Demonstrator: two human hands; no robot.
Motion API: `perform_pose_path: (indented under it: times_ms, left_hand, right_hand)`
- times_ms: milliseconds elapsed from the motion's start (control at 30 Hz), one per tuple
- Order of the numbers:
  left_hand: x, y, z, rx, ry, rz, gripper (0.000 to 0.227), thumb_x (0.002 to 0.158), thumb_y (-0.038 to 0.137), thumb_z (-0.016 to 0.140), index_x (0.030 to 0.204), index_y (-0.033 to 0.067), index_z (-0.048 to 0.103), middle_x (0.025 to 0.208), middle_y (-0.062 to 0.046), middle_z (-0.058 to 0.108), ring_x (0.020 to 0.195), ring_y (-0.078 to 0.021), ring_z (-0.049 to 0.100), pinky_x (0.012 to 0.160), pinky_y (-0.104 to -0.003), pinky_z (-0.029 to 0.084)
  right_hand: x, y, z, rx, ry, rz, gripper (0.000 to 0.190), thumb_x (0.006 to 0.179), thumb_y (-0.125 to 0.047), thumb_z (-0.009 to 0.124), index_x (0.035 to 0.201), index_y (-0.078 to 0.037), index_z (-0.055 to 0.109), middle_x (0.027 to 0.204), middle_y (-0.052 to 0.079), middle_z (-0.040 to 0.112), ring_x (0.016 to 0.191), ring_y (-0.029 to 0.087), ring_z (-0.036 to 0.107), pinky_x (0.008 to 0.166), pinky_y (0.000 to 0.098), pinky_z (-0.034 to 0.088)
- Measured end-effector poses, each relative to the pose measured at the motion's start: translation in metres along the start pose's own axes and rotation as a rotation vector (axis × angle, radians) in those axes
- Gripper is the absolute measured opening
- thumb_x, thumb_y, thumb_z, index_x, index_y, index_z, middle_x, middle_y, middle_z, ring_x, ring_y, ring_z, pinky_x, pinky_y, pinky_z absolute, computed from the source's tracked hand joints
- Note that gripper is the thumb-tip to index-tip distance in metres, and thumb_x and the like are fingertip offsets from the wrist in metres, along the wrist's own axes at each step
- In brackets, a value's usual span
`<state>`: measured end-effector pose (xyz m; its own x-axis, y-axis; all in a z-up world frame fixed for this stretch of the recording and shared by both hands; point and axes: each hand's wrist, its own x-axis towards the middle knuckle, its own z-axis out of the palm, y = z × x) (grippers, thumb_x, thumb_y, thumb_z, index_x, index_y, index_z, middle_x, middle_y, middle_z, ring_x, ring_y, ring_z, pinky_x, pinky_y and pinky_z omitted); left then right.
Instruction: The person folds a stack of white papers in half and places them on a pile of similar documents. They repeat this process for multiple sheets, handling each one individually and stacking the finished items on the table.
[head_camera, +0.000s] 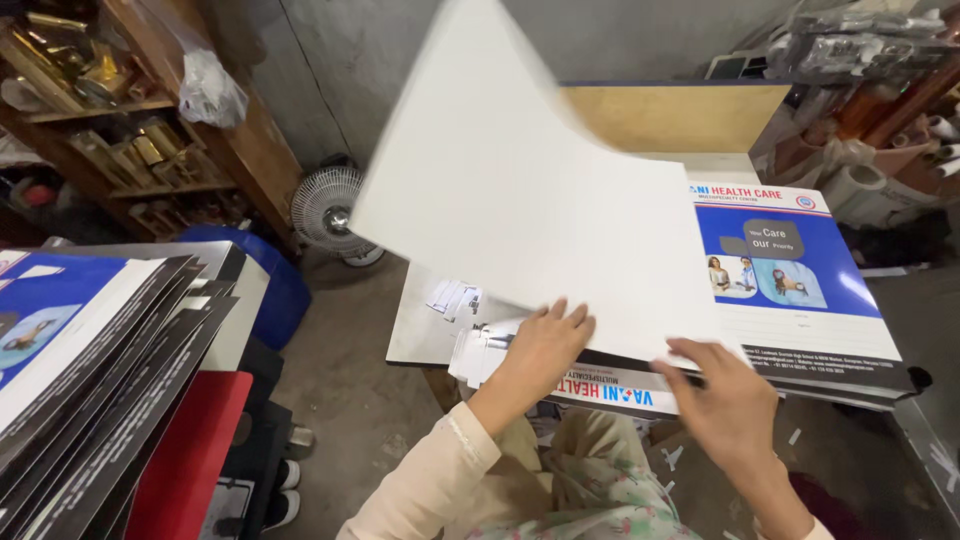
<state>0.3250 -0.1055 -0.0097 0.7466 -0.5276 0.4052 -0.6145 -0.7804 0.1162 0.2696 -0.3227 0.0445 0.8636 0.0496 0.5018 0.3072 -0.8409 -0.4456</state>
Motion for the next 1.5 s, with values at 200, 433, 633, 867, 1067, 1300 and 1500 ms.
perform_pose_path:
  times_ms: [200,433,633,867,1067,1300,1500]
  left_hand:
    - [0.008,-0.042,0.017,-0.265,-0.247,-0.235,0.033,0.092,0.045,0.074,0.097,0.0127,0.073,0.092,-0.011,0.079,0.085,-0.0325,0.074,0.079,-0.044,0.058]
    - [0.051,-0.046,0.02,-0.003,-0.186,-0.464,0.067,0.093,0.052,0.059,0.14,0.0056,0.05,0.14,-0.022,0.053,0.11,-0.0377,0.065,0.09,-0.054,0.053]
    - [0.05,-0.039,0.075,0.108,-0.105,-0.216,0.065,0.103,0.038,0.042,0.156,0.0012,0.039,0.166,-0.022,0.027,0.155,-0.0389,0.02,0.117,-0.068,0.016]
    - [0.023,-0.07,0.051,0.034,-0.095,-0.228,0.067,0.103,0.044,0.046,0.154,0.001,0.035,0.166,-0.018,0.028,0.153,-0.0377,0.024,0.113,-0.071,0.021]
    - [0.036,-0.067,-0.019,-0.315,-0.501,-0.378,0.072,0.081,0.031,0.076,0.143,0.0123,0.045,0.132,-0.015,0.061,0.126,-0.0356,0.055,0.099,-0.052,0.046]
    - [0.078,-0.018,-0.121,-0.218,0.52,0.018,0.029,0.076,-0.013,0.065,0.098,0.0056,0.063,0.1,-0.008,0.069,0.101,-0.0353,0.065,0.084,-0.041,0.055]
    - [0.09,-0.053,-0.122,-0.477,0.873,0.198,0.032,0.077,-0.006,0.078,0.093,0.0035,0.052,0.117,-0.008,0.067,0.116,-0.0325,0.067,0.097,-0.038,0.058]
  right_hand:
    - [0.044,0.038,0.035,-0.294,-0.44,-0.26,0.032,0.09,-0.034,0.063,0.119,-0.022,0.07,0.1,0.004,0.078,0.079,0.029,0.075,0.07,0.043,0.057]
    - [0.104,0.064,0.088,-0.411,-0.422,-0.272,0.045,0.094,-0.044,0.06,0.128,-0.015,0.06,0.124,0.01,0.065,0.112,0.031,0.065,0.099,0.0508,0.048]
    - [0.085,0.06,0.143,-0.285,-0.254,-0.388,0.075,0.087,-0.025,0.057,0.157,-0.011,0.033,0.163,0.023,0.028,0.149,0.037,0.031,0.114,0.0714,0.019]
    - [0.061,0.169,0.091,-0.409,-0.294,-0.037,0.069,0.101,-0.039,0.039,0.159,-0.006,0.025,0.163,0.024,0.027,0.152,0.036,0.026,0.109,0.0763,0.015]
    - [0.009,0.181,0.046,-0.007,-0.161,0.104,0.053,0.097,-0.03,0.059,0.141,-0.001,0.057,0.135,0.022,0.063,0.121,0.034,0.06,0.099,0.0529,0.047]
    - [-0.056,0.074,-0.029,0.387,0.291,-0.142,0.031,0.082,0.005,0.066,0.113,-0.001,0.07,0.116,0.015,0.07,0.112,0.026,0.068,0.1,0.0334,0.056]
    - [-0.034,0.012,-0.015,0.163,0.255,-0.598,0.034,0.077,0.01,0.07,0.108,-0.003,0.073,0.111,0.012,0.073,0.105,0.03,0.072,0.091,0.0369,0.059]
